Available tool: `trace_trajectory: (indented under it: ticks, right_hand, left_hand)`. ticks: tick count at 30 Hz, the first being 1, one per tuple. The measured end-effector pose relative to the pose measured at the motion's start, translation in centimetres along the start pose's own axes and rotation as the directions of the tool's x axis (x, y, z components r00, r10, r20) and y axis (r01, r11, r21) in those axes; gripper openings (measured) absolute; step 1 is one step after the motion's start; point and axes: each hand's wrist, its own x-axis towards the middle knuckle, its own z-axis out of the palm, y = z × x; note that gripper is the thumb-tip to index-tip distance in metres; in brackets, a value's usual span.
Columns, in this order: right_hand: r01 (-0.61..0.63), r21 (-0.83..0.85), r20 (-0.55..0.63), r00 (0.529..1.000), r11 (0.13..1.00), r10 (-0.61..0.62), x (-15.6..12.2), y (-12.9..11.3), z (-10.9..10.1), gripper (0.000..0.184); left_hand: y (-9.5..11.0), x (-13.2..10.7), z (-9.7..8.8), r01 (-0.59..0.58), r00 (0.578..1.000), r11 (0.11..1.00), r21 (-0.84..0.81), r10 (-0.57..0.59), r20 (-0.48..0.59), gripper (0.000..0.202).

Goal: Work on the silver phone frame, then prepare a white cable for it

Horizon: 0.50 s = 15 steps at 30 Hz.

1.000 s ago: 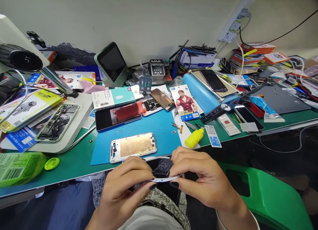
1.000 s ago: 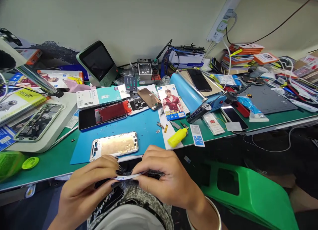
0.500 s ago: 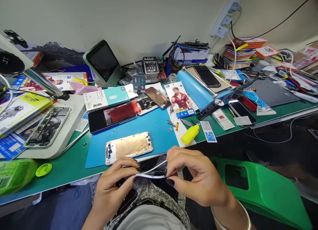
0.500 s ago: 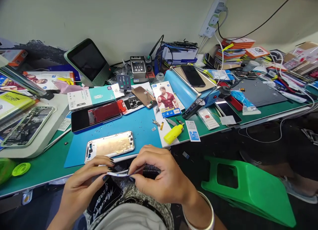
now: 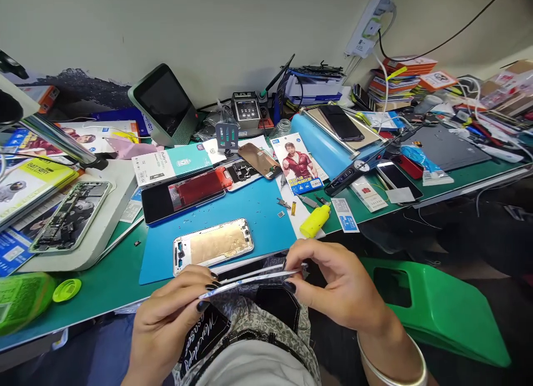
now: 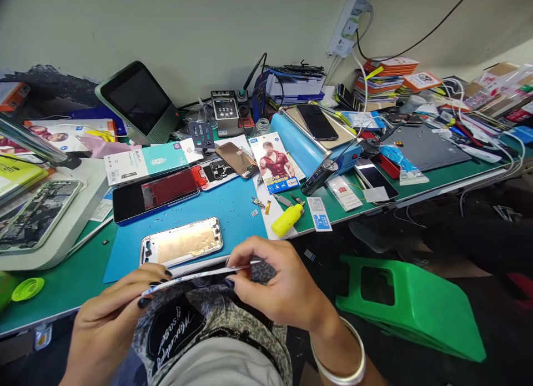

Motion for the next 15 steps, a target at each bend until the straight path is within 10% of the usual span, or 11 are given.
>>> trace_trajectory:
  ticks: [9, 15]
  right_hand:
    - [0.03, 0.017, 0.015, 0.999, 0.999, -0.03, 0.2, -0.5, 0.5, 0.018]
    - [0.094, -0.096, 0.032, 0.995, 0.991, -0.092, 1.0, -1.4, 1.7, 0.017]
  left_hand:
    - [0.6, -0.8, 0.5, 0.046, 0.998, 0.97, 0.238, -0.058, 0.04, 0.038]
    - [3.5, 1.9, 2.6, -0.234, 0.965, 0.926, 0.298, 0.185, 0.184, 0.031]
